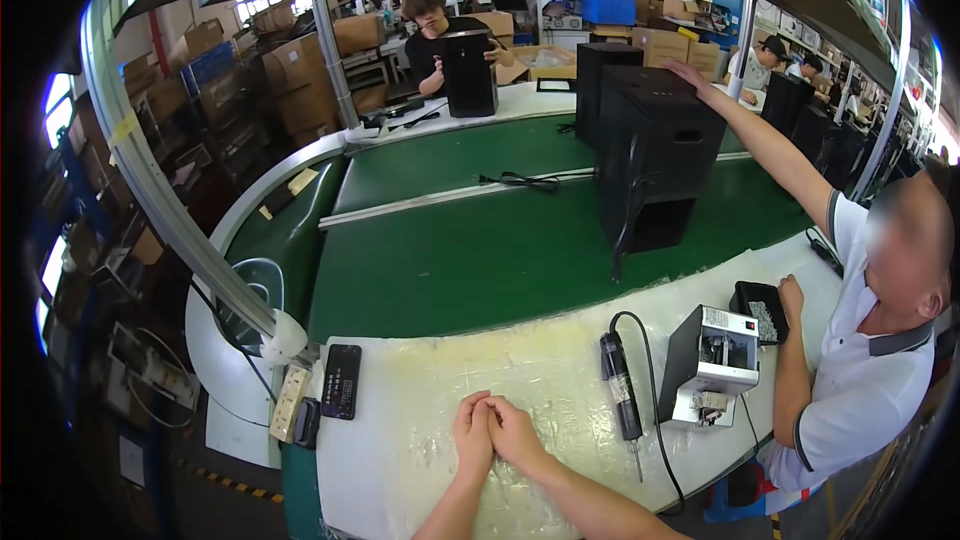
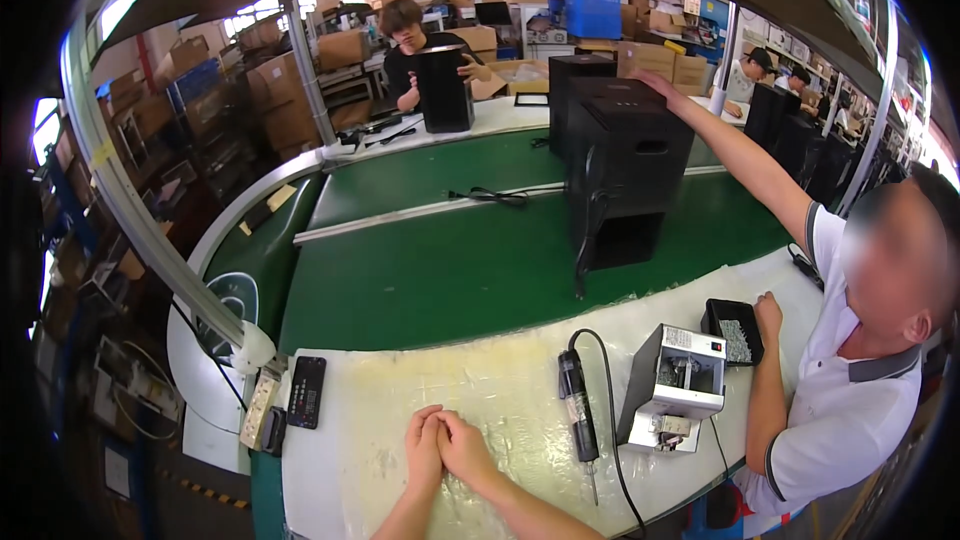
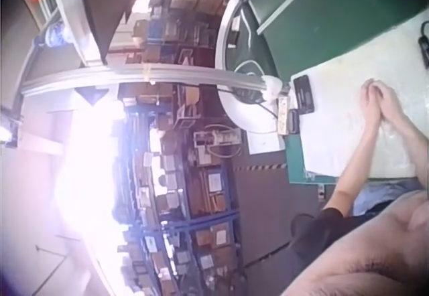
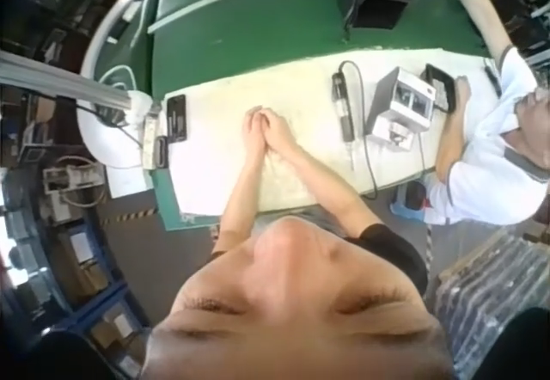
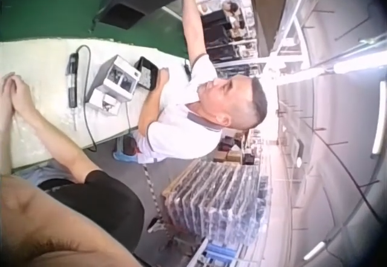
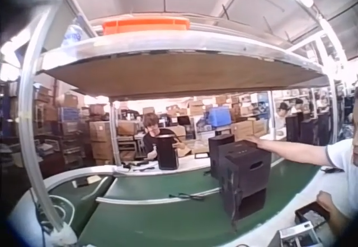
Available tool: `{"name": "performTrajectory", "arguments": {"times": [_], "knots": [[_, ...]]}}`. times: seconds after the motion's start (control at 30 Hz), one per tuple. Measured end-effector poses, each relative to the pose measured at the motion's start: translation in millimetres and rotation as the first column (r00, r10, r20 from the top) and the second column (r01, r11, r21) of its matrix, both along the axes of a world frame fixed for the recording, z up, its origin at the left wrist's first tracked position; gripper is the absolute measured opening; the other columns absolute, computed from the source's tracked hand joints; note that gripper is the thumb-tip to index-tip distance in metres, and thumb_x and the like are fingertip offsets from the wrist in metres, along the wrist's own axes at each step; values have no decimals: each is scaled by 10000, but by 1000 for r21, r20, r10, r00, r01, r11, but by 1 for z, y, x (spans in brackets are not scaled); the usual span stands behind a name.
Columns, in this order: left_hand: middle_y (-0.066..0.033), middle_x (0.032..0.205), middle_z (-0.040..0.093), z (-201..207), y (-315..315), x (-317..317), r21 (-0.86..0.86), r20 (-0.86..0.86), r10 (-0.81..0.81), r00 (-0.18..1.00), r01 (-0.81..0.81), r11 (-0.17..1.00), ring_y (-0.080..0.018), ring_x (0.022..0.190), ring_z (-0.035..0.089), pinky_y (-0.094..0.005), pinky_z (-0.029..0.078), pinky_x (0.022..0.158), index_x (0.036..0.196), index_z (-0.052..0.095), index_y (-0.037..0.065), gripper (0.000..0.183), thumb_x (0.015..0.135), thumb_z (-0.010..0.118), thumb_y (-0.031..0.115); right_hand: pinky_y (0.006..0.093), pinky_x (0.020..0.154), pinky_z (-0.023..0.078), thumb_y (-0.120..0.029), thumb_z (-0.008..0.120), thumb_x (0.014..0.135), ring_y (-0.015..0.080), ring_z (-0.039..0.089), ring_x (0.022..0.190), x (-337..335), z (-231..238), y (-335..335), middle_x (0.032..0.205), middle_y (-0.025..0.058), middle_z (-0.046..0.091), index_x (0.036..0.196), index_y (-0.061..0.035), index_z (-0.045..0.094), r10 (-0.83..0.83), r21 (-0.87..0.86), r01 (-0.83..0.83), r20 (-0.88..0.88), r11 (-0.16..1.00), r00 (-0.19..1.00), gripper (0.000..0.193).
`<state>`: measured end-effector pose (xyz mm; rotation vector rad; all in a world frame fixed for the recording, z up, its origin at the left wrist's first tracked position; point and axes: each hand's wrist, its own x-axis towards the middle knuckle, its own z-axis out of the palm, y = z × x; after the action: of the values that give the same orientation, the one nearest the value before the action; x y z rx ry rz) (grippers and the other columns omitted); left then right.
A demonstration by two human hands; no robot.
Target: Assembling electronic device components using an electric screwdriver on a factory production line.
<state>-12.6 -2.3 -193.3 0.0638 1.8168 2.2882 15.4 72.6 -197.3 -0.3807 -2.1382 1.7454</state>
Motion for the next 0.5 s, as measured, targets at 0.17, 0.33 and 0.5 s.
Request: {"name": "performTrajectory", "arguments": {"times": [0.17,0.33,0.5], "knots": [[-53,948,614,-6,-1,-1,-6,-27,9,1000,-9,1000,-108,876,556,-241,467,783,1106,596,7,200,982,481,113,320,636,508,-125,549,946,216,663,707,1,1,0,823,181,673,1061,-31,618,0,13,0,12,1000,1000,164],[-52,926,618,-8,1,-2,18,-36,25,999,-24,1000,-96,836,564,-236,477,748,1103,602,-3,200,979,488,106,310,632,503,-119,546,950,203,659,702,0,-1,0,819,175,673,1057,-25,616,-3,15,3,-2,1000,1000,158],[-53,924,615,-9,1,-2,20,-32,26,999,-26,999,-100,835,566,-240,478,749,1110,597,-3,201,980,487,105,404,675,516,-147,545,933,380,657,791,0,-1,0,882,226,666,1050,-51,616,17,-26,-16,18,1000,1000,167]]}}
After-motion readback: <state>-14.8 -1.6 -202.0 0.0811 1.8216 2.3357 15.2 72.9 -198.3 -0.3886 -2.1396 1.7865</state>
